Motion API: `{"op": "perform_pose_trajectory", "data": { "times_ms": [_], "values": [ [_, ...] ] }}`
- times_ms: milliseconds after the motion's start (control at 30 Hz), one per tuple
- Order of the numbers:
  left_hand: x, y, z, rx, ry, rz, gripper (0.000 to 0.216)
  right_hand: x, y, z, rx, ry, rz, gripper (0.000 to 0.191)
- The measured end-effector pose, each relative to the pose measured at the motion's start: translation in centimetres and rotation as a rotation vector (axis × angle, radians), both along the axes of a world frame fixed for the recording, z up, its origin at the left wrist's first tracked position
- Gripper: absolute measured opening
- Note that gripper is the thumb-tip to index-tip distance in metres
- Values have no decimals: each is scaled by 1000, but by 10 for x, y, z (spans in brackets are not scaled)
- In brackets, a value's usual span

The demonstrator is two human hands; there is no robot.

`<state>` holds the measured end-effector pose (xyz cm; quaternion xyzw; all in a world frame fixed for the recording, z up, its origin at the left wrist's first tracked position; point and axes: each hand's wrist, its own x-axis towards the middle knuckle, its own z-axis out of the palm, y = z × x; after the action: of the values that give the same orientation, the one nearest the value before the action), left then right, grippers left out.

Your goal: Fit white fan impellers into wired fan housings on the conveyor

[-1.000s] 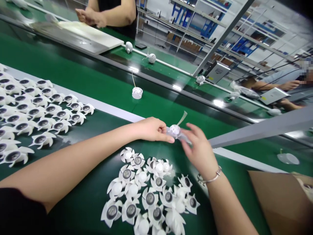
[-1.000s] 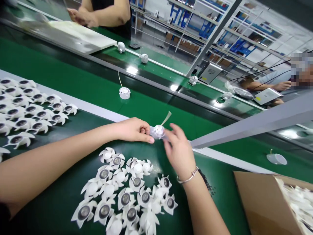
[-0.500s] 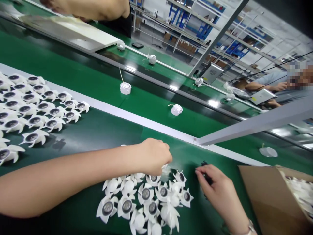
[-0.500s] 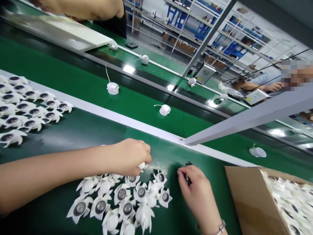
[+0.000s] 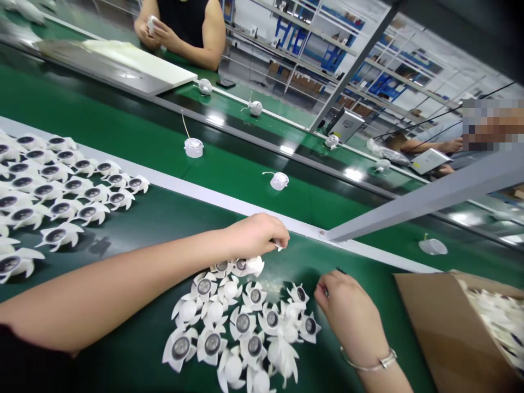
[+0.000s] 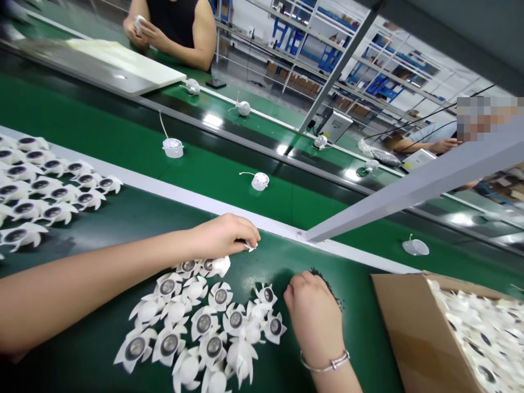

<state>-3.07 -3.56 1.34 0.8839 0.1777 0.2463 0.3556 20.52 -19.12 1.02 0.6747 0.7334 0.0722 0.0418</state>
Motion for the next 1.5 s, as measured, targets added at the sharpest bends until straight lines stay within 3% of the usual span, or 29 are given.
{"op": "perform_pose_trajectory", "data": {
  "times_ms": [67, 167, 267, 367, 633, 1000, 1133, 1200, 1267, 1367, 1400, 1433, 1500],
  "values": [
    [-3, 5, -4, -101, 18, -58, 17, -3, 7, 3, -30, 10, -15, 20],
    [-8, 10, -3, -229, 70, -135, 17, -11, 26, 14, -114, 243, 35, 15],
    [-10, 13, -2, -262, 63, -105, 28, -29, 54, 24, -176, 547, 159, 13],
    [-9, 12, -2, -340, 52, -38, 48, -47, 79, 23, -133, 652, 269, 11],
    [-6, 14, -6, -434, 64, -48, 81, -55, 85, -5, 128, 413, 449, 7],
    [-4, 15, -13, -487, 43, -33, 77, -64, 74, 6, 256, 141, 587, 15],
    [-4, 15, -14, -499, 36, -20, 74, -68, 67, 15, 234, 74, 625, 18],
    [-3, 15, -14, -508, 44, -17, 75, -57, 69, 26, 237, 113, 590, 18],
    [-3, 16, -14, -516, 54, -16, 75, -32, 75, 41, 339, 161, 491, 16],
    [-3, 16, -15, -529, 63, -10, 72, 23, 83, 66, 676, 251, 179, 14],
    [-3, 16, -15, -534, 65, -7, 72, 42, 84, 73, 742, 374, 53, 15],
    [-3, 16, -15, -537, 65, -3, 71, 59, 84, 79, 741, 507, -57, 18],
    [-3, 16, -15, -542, 65, 2, 69, 90, 82, 88, 582, 698, -215, 20]
  ]
}}
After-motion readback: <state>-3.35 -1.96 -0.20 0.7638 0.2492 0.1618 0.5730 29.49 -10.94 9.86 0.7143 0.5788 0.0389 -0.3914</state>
